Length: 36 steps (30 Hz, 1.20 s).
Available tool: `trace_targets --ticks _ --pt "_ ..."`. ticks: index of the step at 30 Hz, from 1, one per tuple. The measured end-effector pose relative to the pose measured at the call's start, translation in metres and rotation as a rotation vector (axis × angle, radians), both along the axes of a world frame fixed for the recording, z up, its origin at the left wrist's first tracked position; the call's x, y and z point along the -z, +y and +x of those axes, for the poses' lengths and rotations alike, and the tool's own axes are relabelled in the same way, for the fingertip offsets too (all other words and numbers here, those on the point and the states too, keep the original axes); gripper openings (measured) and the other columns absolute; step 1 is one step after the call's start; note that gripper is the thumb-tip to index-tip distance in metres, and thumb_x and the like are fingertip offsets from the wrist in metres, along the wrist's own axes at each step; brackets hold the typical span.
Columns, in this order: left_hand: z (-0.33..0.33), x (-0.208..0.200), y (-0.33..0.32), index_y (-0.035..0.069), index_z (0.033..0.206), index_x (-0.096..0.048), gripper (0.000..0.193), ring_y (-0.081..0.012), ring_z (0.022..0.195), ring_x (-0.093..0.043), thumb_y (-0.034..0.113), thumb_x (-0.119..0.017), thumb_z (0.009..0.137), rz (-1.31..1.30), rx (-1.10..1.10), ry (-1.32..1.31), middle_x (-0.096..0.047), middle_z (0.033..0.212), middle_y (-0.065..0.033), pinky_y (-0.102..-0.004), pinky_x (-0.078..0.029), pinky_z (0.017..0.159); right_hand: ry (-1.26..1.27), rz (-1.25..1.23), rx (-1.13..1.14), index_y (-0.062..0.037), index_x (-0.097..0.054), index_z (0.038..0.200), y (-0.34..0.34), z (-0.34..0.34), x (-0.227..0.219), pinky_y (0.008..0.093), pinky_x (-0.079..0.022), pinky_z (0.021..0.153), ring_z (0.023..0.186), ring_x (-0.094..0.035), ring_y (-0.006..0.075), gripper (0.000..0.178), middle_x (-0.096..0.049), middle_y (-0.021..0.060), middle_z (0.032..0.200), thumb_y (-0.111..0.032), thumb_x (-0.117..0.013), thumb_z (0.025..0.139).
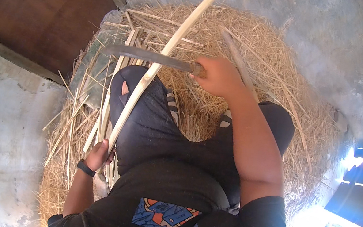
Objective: The person sits on a straw-covered floor and uses a large knife to shave a long bamboo stick. They hold the stick with their left hand and repeatedly strike it with the knife in their right hand to remove the outer layer, creating thin strips of bamboo.
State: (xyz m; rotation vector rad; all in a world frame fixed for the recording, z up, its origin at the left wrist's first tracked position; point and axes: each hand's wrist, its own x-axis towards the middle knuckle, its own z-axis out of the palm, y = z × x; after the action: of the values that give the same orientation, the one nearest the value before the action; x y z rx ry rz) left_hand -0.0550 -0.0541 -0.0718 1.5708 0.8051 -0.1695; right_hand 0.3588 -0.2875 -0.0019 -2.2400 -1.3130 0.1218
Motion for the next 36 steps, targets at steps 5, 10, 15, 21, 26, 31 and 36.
trace_targets --ticks 5,10,15,21,26,31,36 --pt "0.001 0.007 -0.028 0.001 0.095 -0.06 0.035 -0.0265 0.057 -0.061 0.031 -0.048 0.107 0.829 -0.01 -0.183 -0.06 0.066 -0.0129 -0.0358 -0.046 0.055 -0.053 -0.048 -0.108 -0.0068 -0.067 0.098 0.007 -0.013 0.0 0.0493 -0.051 0.069 0.077 -0.067 0.0374 0.026 -0.067 0.0163 0.077 -0.023 -0.076 0.079" --pt "-0.004 0.007 -0.03 0.001 0.099 -0.06 0.032 -0.0326 0.059 -0.063 0.032 -0.064 0.097 0.975 0.035 -0.225 -0.061 0.066 -0.0163 -0.042 -0.047 0.054 -0.045 -0.053 -0.075 -0.0071 -0.069 0.099 0.009 -0.011 -0.007 0.0467 -0.051 0.069 0.075 -0.068 0.0345 0.027 -0.068 0.015 0.078 -0.025 -0.076 0.081" --pt "0.005 -0.009 -0.031 0.001 0.094 -0.06 0.034 -0.0362 0.054 -0.061 0.035 -0.066 0.095 0.993 0.07 -0.065 -0.057 0.059 -0.0167 -0.0434 -0.045 0.052 0.029 -0.023 0.182 -0.0102 -0.071 0.104 -0.005 0.016 0.003 0.0438 -0.052 0.069 0.073 -0.068 0.0317 0.027 -0.069 0.0141 0.078 -0.027 -0.076 0.083" --pt "0.002 -0.001 -0.028 0.001 0.093 -0.059 0.034 -0.0436 0.061 -0.062 0.035 -0.067 0.095 0.938 0.092 -0.084 -0.06 0.064 -0.0208 -0.0485 -0.048 0.055 -0.08 -0.132 -0.11 -0.0079 -0.071 0.103 0.006 -0.015 0.0 0.0432 -0.053 0.069 0.072 -0.068 0.0293 0.028 -0.066 0.0133 0.073 -0.031 -0.073 0.087" --pt "0.002 0.005 -0.024 0.001 0.092 -0.058 0.033 -0.0456 0.065 -0.062 0.033 -0.066 0.095 0.985 0.112 -0.099 -0.061 0.068 -0.0236 -0.0511 -0.048 0.058 0.025 -0.119 -0.07 -0.0042 -0.069 0.104 0.012 -0.002 0.006 0.0435 -0.053 0.072 0.077 -0.069 0.0254 0.032 -0.071 0.013 0.082 -0.032 -0.074 0.088" --pt "0.007 0.005 -0.026 0.0 0.092 -0.058 0.033 -0.0462 0.065 -0.062 0.032 -0.065 0.095 0.967 0.125 -0.069 -0.061 0.067 -0.0235 -0.0515 -0.047 0.057 0.281 0.085 0.351 -0.0022 -0.068 0.105 -0.01 0.044 0.023 0.0431 -0.054 0.076 0.083 -0.069 0.0264 0.034 -0.072 0.0148 0.091 -0.032 -0.073 0.089" --pt "0.008 0.006 -0.024 0.0 0.091 -0.058 0.034 -0.0474 0.065 -0.062 0.033 -0.063 0.096 0.983 0.124 -0.106 -0.061 0.066 -0.0239 -0.0518 -0.047 0.056 0.387 -0.124 0.18 -0.0055 -0.07 0.103 -0.002 0.007 -0.011 0.0415 -0.055 0.081 0.088 -0.071 0.0284 0.032 -0.073 0.0142 0.095 -0.033 -0.074 0.086"
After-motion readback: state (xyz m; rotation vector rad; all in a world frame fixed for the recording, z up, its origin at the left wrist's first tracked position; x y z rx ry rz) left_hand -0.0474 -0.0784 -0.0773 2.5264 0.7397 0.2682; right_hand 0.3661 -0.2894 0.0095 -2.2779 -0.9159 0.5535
